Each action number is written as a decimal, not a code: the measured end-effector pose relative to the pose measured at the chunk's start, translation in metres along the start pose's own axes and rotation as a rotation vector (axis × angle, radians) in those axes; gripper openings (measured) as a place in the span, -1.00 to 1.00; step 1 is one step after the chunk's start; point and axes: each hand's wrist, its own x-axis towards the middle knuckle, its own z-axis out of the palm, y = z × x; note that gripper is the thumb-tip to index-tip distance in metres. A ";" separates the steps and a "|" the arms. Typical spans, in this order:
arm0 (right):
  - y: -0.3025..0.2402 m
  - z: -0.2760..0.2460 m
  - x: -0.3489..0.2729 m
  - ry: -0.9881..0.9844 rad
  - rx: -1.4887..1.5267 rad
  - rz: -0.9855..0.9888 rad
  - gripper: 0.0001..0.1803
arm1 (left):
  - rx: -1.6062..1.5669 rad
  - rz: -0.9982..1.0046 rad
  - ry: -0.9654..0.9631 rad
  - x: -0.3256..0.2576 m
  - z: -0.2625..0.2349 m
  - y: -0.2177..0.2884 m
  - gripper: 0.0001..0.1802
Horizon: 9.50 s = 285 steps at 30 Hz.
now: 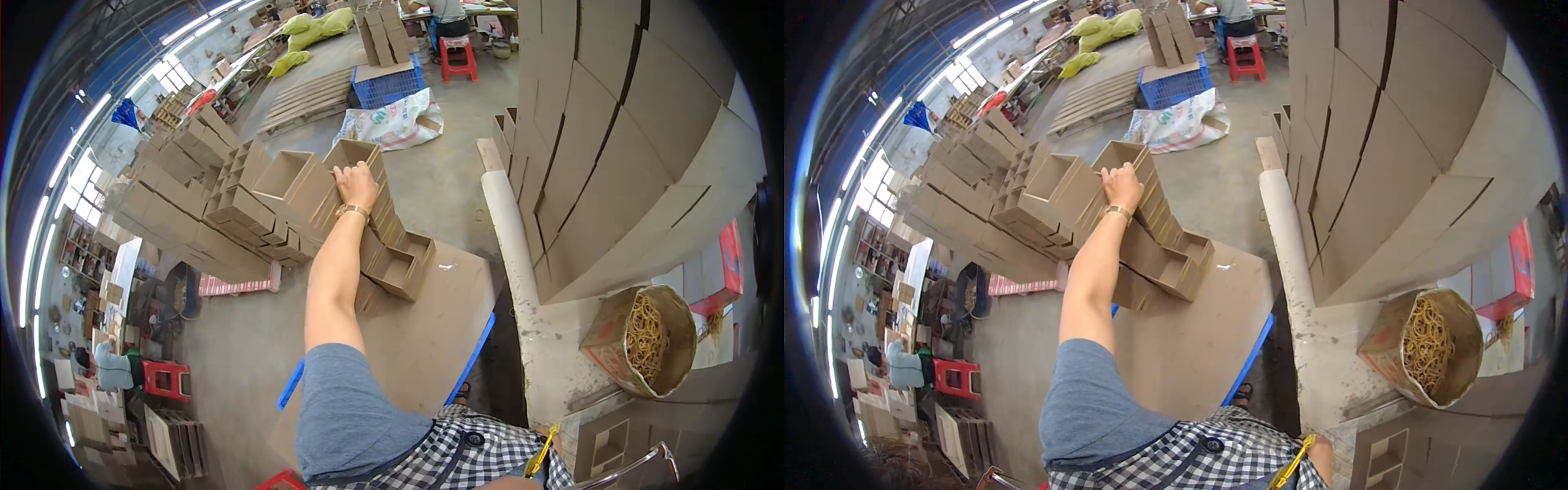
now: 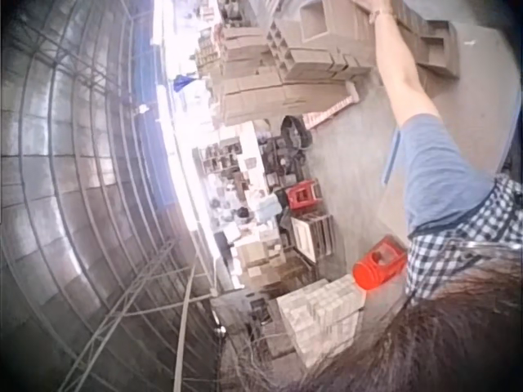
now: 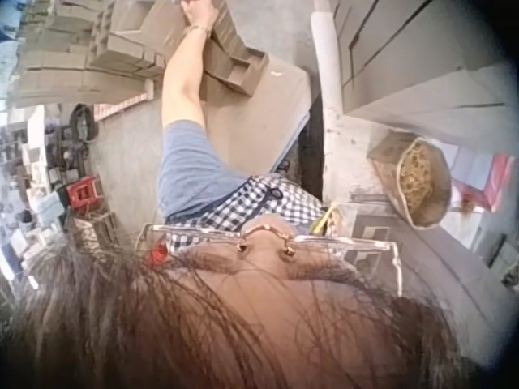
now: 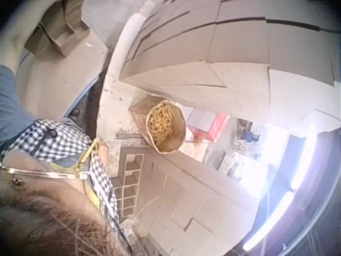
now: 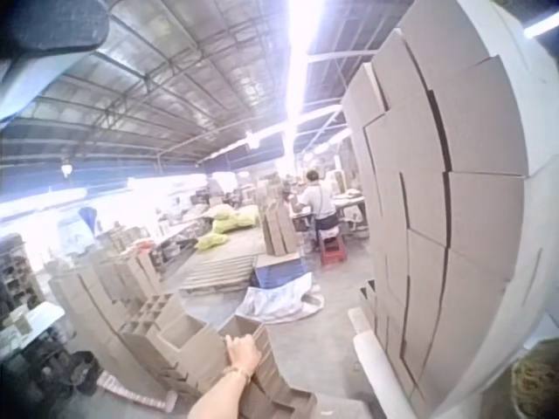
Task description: The person is assembling small cardboard boxes by folding pre-cut pieces, securing them with rubber bands, and organizing them into a divider frame.
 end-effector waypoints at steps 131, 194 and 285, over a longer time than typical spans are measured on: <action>0.001 -0.053 -0.090 0.662 1.393 -0.086 -0.49 | -1.267 1.634 -0.393 -0.442 -0.150 0.419 -0.95; 0.097 0.016 -0.179 0.835 -0.577 0.284 -0.76 | -1.231 1.157 -0.540 -0.423 -0.169 0.311 -0.65; 0.039 -0.111 -0.184 2.007 1.110 0.053 -0.43 | -1.303 1.976 -0.975 -0.374 -0.190 0.269 -0.93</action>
